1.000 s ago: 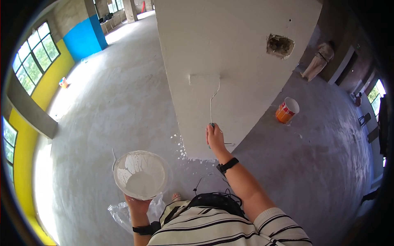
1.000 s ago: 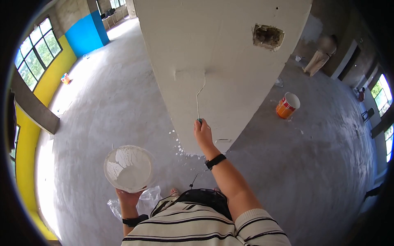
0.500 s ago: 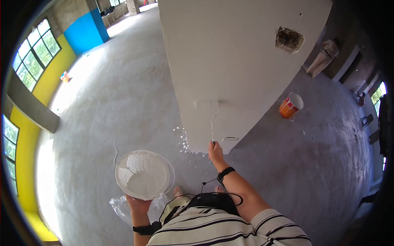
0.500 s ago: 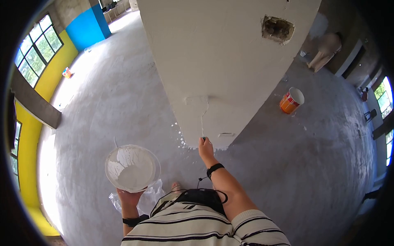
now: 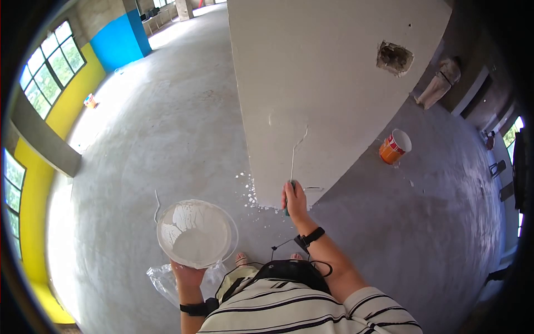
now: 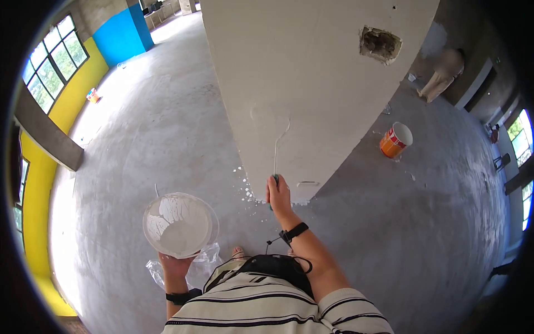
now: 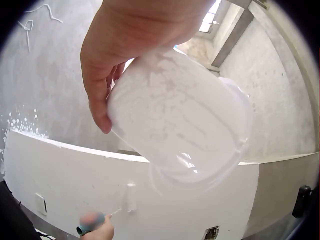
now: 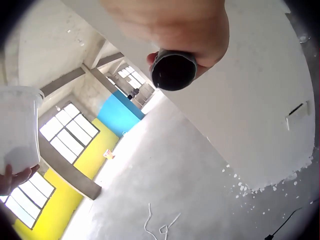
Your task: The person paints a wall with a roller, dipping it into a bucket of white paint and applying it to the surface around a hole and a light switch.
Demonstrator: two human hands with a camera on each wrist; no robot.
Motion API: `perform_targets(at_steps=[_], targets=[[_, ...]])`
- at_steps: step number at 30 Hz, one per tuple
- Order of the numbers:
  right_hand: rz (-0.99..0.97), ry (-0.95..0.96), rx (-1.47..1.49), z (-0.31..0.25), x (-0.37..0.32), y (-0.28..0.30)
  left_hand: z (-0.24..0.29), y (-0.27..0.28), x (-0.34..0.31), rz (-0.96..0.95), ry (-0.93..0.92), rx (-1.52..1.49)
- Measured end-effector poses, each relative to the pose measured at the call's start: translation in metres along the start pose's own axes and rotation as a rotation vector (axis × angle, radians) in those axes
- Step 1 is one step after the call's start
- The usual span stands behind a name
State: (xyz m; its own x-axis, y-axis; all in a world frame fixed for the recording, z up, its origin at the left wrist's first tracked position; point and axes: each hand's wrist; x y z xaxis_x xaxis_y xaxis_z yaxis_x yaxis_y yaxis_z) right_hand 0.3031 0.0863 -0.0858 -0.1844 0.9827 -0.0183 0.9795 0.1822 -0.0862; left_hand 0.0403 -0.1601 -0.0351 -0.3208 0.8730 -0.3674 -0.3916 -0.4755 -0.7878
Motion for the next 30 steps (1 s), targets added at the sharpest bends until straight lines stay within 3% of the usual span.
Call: perform_targets(at_steps=[3,5,9,21,30], targets=[[-0.131,0.235,0.152,-0.065,0.034,-0.017,0.001,-0.007,0.000,0.053,0.013,-0.045],[-0.159,0.167,0.239,-0.108,0.052,-0.030,0.001,-0.007,0.000,0.080,0.023,-0.071],[-0.254,0.078,0.200,-0.130,0.079,-0.037,-0.001,-0.005,0.000,0.045,0.016,-0.070],[-0.061,0.044,0.093,-0.001,0.083,-0.042,-0.006,0.003,0.003,0.101,-0.036,-0.049],[0.020,-0.161,-0.054,0.092,0.035,-0.032,-0.004,0.010,0.002,0.131,0.005,-0.096]])
Point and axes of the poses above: each hand's wrist, its own x-axis towards the middle knuckle, its own y-axis out of the back of the hand, z = x × y, and after that the axes turned 2 degrees about -z, right-handed
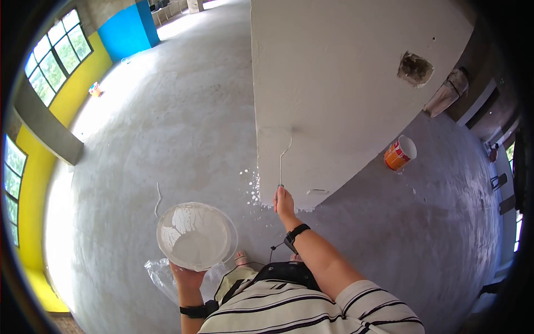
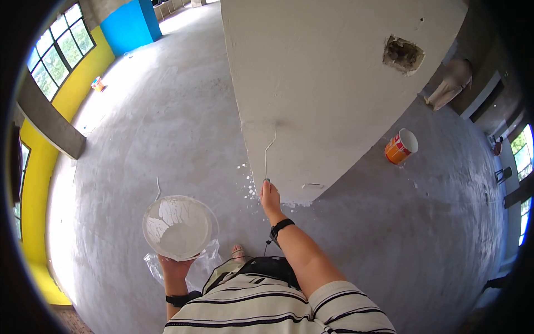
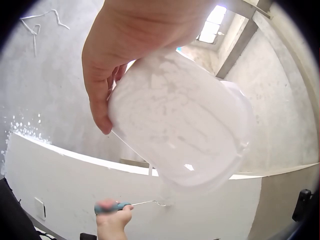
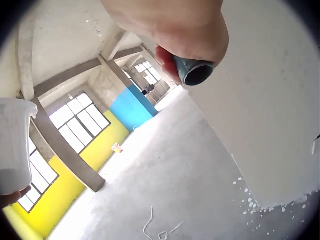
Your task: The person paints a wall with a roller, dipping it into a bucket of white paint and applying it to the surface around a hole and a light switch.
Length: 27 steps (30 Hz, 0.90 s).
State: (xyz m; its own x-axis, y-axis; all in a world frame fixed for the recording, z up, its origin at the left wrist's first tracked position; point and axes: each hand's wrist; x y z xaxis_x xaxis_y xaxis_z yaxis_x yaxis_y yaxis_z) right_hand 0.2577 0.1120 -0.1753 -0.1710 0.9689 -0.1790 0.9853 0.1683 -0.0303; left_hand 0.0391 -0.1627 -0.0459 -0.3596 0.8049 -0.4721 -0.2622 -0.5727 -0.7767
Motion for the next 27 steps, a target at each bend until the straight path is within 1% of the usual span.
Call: perform_targets(at_steps=[2,3,5,6,8,9,11,12,14,18,20,21,23,25,26,27], targets=[[-0.001,-0.105,-0.038,0.009,-0.011,0.001,-0.001,0.000,-0.001,0.014,-0.029,0.007],[0.000,-0.107,-0.039,0.017,-0.014,0.003,-0.001,0.000,-0.001,0.017,-0.027,0.007],[-0.041,-0.255,-0.006,0.036,-0.014,0.008,-0.001,0.001,0.000,0.002,-0.032,0.008],[-0.038,-0.256,-0.007,0.038,-0.017,0.009,0.000,0.002,0.002,0.002,-0.029,0.008],[-0.101,-0.428,0.052,0.043,-0.023,0.012,0.001,0.005,0.002,0.008,-0.032,0.050],[-0.097,-0.428,0.049,0.042,-0.025,0.013,0.000,0.004,0.002,0.008,-0.028,0.047],[-0.114,-0.625,0.182,0.041,-0.030,0.013,0.001,0.001,0.001,0.011,-0.018,0.045],[-0.109,-0.622,0.184,0.036,-0.032,0.012,0.002,0.000,0.000,0.007,-0.014,0.046],[-0.093,-0.724,0.295,0.025,-0.035,0.010,0.003,-0.003,-0.001,-0.010,-0.004,0.056],[-0.086,-0.678,0.357,0.000,-0.052,-0.003,0.004,-0.005,-0.003,-0.016,0.016,0.043],[-0.093,-0.455,0.285,-0.017,-0.064,-0.009,0.005,-0.005,-0.003,-0.027,0.025,0.035],[-0.088,-0.455,0.288,-0.024,-0.065,-0.008,0.005,-0.004,-0.002,-0.029,0.028,0.038],[-0.065,-0.131,0.189,-0.043,-0.056,-0.007,0.005,-0.001,0.001,-0.064,0.036,0.034],[-0.011,-0.052,0.267,-0.088,-0.050,-0.008,0.005,0.000,0.000,-0.053,0.044,0.030],[-0.009,-0.055,0.267,-0.104,-0.043,-0.006,0.006,0.000,-0.001,-0.044,0.049,0.024],[-0.005,0.018,0.229,-0.118,-0.036,-0.003,0.006,0.000,-0.001,-0.043,0.052,0.026]])
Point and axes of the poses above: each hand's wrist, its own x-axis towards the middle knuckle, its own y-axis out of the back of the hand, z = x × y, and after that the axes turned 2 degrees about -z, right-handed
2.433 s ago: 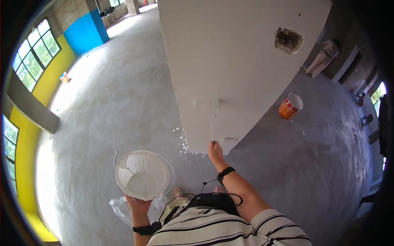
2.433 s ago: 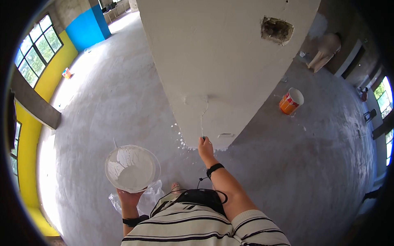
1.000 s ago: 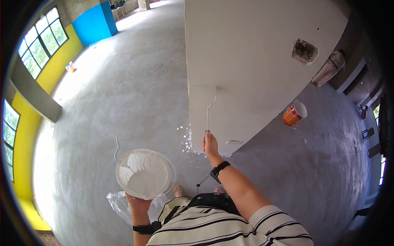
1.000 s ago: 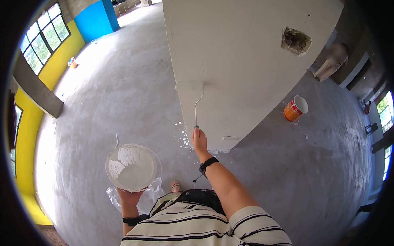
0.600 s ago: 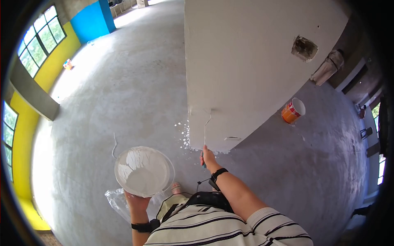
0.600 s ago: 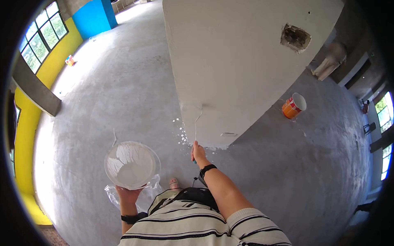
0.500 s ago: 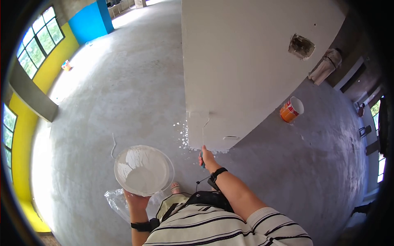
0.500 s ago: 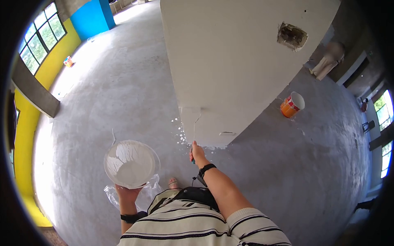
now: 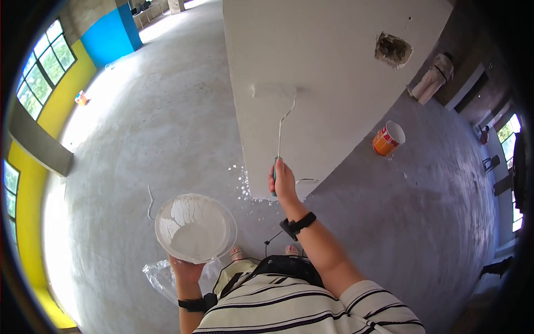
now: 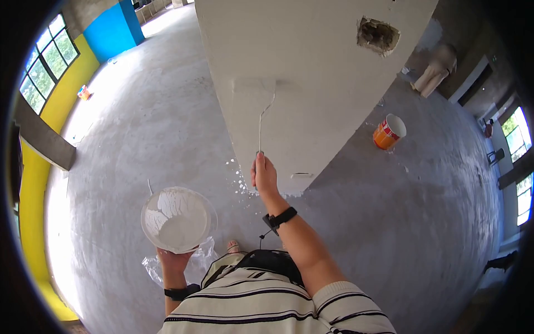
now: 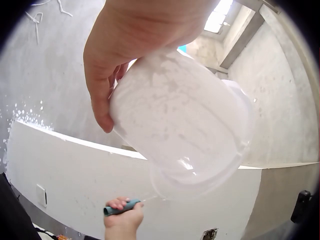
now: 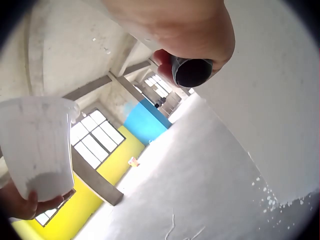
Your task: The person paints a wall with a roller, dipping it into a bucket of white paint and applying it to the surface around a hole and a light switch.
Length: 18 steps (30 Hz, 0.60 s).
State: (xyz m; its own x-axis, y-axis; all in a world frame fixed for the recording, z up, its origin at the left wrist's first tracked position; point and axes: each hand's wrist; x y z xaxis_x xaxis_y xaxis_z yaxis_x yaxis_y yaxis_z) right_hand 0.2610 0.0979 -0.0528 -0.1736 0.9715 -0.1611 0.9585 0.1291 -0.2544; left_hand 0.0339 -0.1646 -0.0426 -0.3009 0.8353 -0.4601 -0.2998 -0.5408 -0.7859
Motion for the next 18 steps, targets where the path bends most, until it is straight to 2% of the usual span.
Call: perform_targets(at_steps=[1,5,7,11,14,17,18], targets=[[-0.003,0.073,-0.038,-0.008,0.005,0.002,0.000,-0.002,-0.001,0.001,0.002,-0.005],[0.070,0.077,-0.188,-0.007,0.010,0.006,0.000,-0.009,0.000,0.022,0.016,-0.028],[0.143,0.124,-0.303,0.025,0.010,0.013,0.000,-0.006,0.000,0.017,0.013,-0.001],[0.186,0.090,-0.440,0.125,0.019,0.051,-0.001,0.003,0.003,-0.001,-0.019,0.041],[0.207,-0.003,-0.486,0.179,0.017,0.073,-0.001,-0.003,0.002,0.038,-0.025,0.042],[0.207,-0.067,-0.651,0.202,0.015,0.080,0.000,-0.007,0.001,0.048,-0.014,0.055],[0.216,-0.227,-0.515,0.174,0.002,0.067,0.000,-0.008,0.001,0.049,-0.010,0.060]])
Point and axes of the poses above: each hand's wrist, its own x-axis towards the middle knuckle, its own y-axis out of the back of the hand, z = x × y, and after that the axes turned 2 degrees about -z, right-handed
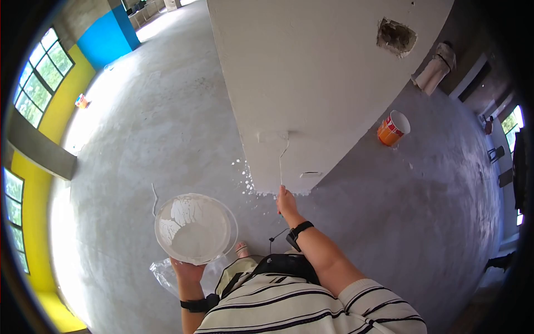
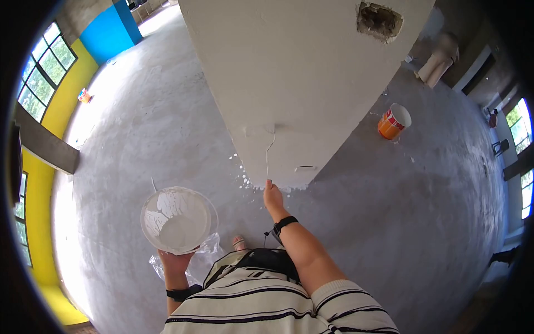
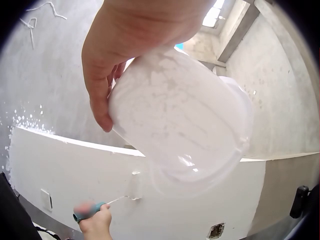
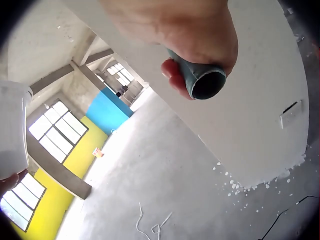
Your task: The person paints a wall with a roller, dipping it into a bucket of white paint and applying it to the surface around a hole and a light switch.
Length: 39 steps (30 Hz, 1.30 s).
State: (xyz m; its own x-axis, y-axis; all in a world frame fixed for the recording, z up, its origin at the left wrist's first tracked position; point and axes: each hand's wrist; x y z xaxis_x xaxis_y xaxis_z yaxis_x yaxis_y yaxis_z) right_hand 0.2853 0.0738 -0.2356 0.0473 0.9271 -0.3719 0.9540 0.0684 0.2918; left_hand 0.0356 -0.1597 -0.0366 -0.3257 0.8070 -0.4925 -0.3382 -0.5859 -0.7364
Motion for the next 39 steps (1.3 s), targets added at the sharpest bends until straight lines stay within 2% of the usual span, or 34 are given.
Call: perform_targets(at_steps=[1,5,7,9,11,13,20,22,23,26,30,31,33,34,38,39], targets=[[-0.050,-0.163,0.116,-0.020,-0.015,0.005,-0.001,-0.001,0.000,-0.002,0.000,-0.005],[-0.129,-0.198,0.121,-0.028,-0.025,0.011,0.000,0.003,0.000,-0.035,-0.003,0.026],[-0.250,-0.362,0.347,-0.029,-0.027,0.014,0.001,0.006,-0.001,-0.064,0.006,0.026],[-0.250,-0.386,0.400,-0.031,-0.028,0.015,0.001,0.006,-0.002,-0.093,0.010,0.025],[-0.253,-0.407,0.454,-0.032,-0.028,0.017,0.001,0.002,-0.003,-0.041,0.007,0.023],[-0.223,-0.283,0.310,-0.034,-0.034,0.025,0.001,0.005,-0.002,-0.067,0.009,0.027],[-0.196,-0.100,0.258,-0.052,-0.056,0.062,0.002,0.009,-0.003,-0.150,0.016,0.119],[-0.091,0.016,0.427,-0.077,-0.060,0.073,0.004,0.009,0.000,-0.182,0.039,0.113],[-0.089,0.016,0.430,-0.091,-0.062,0.080,0.004,0.009,0.001,-0.203,0.061,0.104],[-0.110,0.220,0.389,-0.142,-0.069,0.099,0.005,0.003,0.000,-0.137,0.067,0.142],[-0.114,0.336,0.375,-0.193,-0.069,0.112,0.007,0.001,-0.001,-0.146,0.095,0.123],[-0.106,0.335,0.379,-0.184,-0.066,0.110,0.007,0.001,-0.002,-0.152,0.091,0.144],[0.034,0.468,0.147,-0.153,-0.040,0.104,0.006,-0.005,-0.001,-0.181,0.089,0.168],[0.070,0.457,0.069,-0.132,-0.035,0.101,0.004,-0.010,-0.004,-0.186,0.067,0.182],[-0.146,0.178,0.192,-0.069,-0.073,0.145,0.002,-0.011,-0.008,-0.214,0.081,0.176],[-0.118,0.139,0.146,-0.045,-0.081,0.160,0.001,-0.014,-0.009,-0.218,0.078,0.181]])
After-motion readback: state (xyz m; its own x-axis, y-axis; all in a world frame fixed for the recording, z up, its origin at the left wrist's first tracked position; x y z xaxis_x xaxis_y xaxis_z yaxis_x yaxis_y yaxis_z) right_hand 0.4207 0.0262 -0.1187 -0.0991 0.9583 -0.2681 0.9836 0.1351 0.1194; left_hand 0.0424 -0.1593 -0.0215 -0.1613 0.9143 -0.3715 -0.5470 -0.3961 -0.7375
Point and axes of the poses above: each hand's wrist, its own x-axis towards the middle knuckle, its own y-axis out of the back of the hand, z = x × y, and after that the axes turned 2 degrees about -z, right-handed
